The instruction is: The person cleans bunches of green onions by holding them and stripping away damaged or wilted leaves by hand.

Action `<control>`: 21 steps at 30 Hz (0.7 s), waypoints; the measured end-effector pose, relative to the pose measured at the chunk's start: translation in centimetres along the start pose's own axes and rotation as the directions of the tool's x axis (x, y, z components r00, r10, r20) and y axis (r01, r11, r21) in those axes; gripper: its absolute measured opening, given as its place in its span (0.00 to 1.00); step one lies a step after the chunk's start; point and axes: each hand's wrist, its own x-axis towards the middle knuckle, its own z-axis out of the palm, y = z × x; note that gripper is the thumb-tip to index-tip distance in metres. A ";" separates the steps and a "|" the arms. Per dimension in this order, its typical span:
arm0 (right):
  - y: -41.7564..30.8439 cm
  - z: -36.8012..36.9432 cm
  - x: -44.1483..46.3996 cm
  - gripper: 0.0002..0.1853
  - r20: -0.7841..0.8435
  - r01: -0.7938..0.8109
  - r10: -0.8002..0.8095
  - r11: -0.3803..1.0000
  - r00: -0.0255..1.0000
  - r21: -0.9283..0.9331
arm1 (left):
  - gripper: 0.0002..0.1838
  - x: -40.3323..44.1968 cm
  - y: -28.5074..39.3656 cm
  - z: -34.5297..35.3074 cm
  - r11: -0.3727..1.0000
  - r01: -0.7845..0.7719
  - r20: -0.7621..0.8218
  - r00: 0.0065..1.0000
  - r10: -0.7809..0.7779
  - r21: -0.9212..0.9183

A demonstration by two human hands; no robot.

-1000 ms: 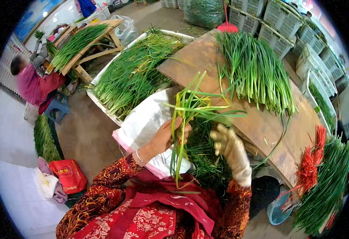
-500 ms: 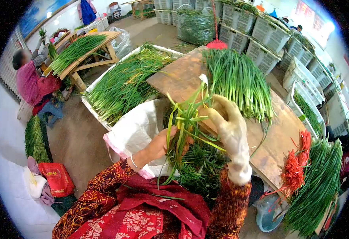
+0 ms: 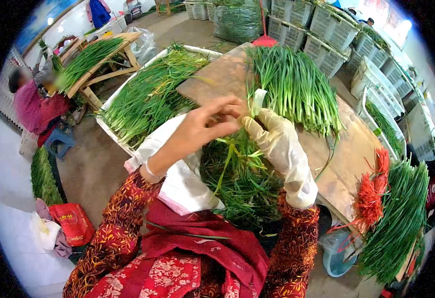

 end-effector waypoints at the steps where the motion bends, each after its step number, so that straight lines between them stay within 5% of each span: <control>1: -0.2 0.4 0.2 0.11 0.010 -0.029 0.028 0.996 1.000 0.084 | 0.25 0.7 0.1 0.2 0.991 -0.047 0.063 0.997 0.040 0.123; 4: -0.1 1.1 0.8 0.12 0.004 -0.121 0.122 0.981 0.992 0.154 | 0.28 1.7 -0.5 0.3 0.991 -0.068 0.116 0.992 0.054 0.117; 8: 2.3 2.2 0.9 0.17 -0.041 0.087 -0.079 0.957 0.996 0.278 | 0.32 0.9 -0.8 0.1 0.994 0.020 0.112 0.993 -0.032 0.107; 10: 0.8 1.9 0.4 0.17 0.075 -0.096 0.078 0.952 0.994 0.289 | 0.32 0.4 -0.9 0.5 0.991 0.049 0.095 0.994 -0.061 0.121; 12: 0.9 1.9 0.3 0.18 0.098 -0.135 0.110 0.941 0.989 0.310 | 0.30 0.2 -2.2 0.5 0.989 0.114 0.069 0.992 -0.108 -0.093; 15: 1.5 2.1 -0.2 0.19 0.027 -0.126 0.140 0.770 0.990 0.626 | 0.25 0.3 -2.1 -1.8 0.975 0.222 0.057 0.974 -0.220 -0.028; 18: 6.2 2.1 -2.5 0.19 0.123 -0.079 0.039 0.935 0.992 0.345 | 0.16 0.0 -1.6 -5.1 0.978 0.184 -0.121 0.973 -0.195 -0.099; 19: 10.8 3.0 -3.6 0.18 0.261 -0.015 0.049 0.991 0.964 -0.130 | 0.15 -0.1 -1.1 -6.3 0.985 0.167 -0.131 0.977 -0.171 -0.040; 20: 13.9 3.9 -4.5 0.17 0.367 0.114 0.124 0.818 0.922 -0.564 | 0.15 -0.3 -0.5 -7.1 0.986 0.166 -0.142 0.975 -0.168 -0.027; 21: 13.5 4.0 -4.6 0.17 0.370 0.125 0.111 0.820 0.922 -0.558 | 0.15 -0.4 0.4 -7.6 0.990 0.136 -0.168 0.976 -0.140 -0.037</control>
